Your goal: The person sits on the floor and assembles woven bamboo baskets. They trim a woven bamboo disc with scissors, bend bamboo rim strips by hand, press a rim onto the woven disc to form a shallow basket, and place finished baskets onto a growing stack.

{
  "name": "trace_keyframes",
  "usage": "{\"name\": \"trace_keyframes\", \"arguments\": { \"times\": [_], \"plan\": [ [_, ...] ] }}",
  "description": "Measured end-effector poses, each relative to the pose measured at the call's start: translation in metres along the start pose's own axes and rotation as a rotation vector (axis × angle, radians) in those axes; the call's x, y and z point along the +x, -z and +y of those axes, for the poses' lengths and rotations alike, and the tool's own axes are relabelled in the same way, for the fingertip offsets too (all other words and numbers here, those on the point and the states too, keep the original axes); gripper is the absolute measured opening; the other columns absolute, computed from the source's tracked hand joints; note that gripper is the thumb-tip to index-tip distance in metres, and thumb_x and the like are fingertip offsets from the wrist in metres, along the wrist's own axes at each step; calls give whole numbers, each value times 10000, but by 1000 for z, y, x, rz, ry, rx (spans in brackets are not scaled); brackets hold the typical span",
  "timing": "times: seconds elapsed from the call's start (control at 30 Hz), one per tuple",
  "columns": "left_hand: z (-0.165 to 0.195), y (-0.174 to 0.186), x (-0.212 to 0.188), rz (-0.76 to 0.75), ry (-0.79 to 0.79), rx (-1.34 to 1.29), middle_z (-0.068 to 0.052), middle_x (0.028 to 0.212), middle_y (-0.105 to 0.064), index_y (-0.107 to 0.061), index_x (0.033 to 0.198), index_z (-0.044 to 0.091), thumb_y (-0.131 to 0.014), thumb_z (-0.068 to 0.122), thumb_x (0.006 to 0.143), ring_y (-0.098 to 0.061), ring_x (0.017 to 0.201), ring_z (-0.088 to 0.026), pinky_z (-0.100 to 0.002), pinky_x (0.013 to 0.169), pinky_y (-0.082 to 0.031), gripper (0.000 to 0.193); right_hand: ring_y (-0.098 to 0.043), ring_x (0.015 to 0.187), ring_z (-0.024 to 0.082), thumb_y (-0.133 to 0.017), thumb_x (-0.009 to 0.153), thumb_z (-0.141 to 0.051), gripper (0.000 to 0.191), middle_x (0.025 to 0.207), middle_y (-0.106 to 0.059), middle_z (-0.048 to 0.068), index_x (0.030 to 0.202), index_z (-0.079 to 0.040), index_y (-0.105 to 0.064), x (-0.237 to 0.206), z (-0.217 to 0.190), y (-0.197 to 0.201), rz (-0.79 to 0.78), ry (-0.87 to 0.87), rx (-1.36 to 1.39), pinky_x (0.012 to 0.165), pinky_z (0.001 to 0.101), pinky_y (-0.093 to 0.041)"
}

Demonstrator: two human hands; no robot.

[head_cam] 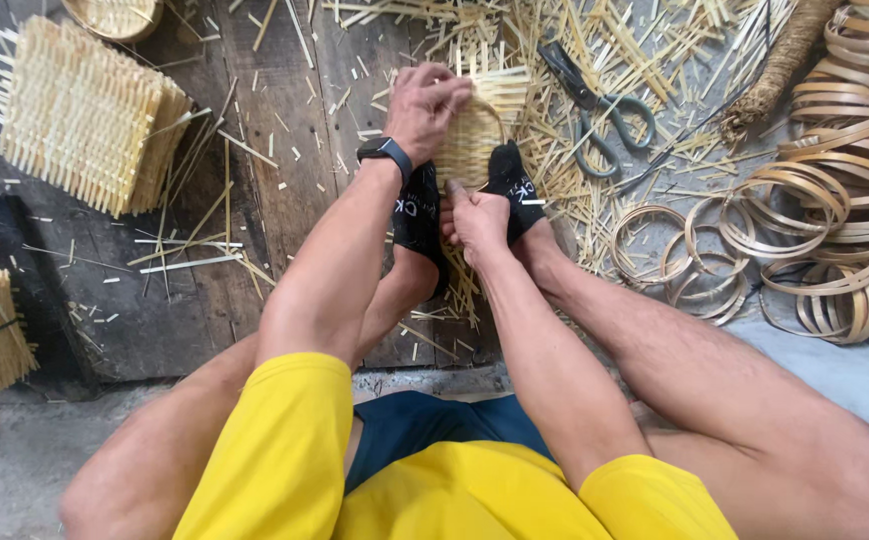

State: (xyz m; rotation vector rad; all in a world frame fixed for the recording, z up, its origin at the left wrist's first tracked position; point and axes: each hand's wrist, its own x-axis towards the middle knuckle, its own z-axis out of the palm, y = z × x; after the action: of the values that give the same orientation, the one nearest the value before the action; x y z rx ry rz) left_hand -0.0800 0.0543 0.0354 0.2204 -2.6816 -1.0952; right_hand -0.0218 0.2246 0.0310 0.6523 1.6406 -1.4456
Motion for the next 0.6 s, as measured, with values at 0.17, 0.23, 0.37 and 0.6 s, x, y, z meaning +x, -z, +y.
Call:
{"name": "trace_keyframes", "arguments": {
  "times": [0.17,0.23,0.37,0.6],
  "plan": [
    [-11,-13,-1,-8,168,-92,-42,1065,-673,-820,1047,140,-694,321,989,-571,998,-232,-357,921,-508,228,-476,453,90,-766,938,-343,496,556,-594,31,630,26,-649,22,30,2,122,203,-128,398,268,-352],
    [-14,-15,-3,-4,132,-78,-54,1021,-685,-806,1032,103,-698,306,1001,-589,948,-245,-361,887,-520,232,-432,482,65,-761,944,-346,475,528,-561,13,619,-14,-665,21,39,-2,179,308,-255,422,271,-345],
    [-9,-13,3,-54,258,-229,-75,945,-734,-800,1005,89,-675,263,1001,-685,809,-202,-341,742,-555,214,-374,557,78,-738,1040,-350,526,581,-500,38,679,26,-666,5,26,4,140,415,-368,471,304,-320],
    [-6,-15,14,-67,556,-364,-57,713,-749,-803,873,44,-804,335,877,-631,626,-104,-280,602,-515,292,-665,647,56,-815,905,-231,169,791,-773,32,917,-66,-780,41,-80,48,289,779,-337,592,246,-536]
  ]
}}
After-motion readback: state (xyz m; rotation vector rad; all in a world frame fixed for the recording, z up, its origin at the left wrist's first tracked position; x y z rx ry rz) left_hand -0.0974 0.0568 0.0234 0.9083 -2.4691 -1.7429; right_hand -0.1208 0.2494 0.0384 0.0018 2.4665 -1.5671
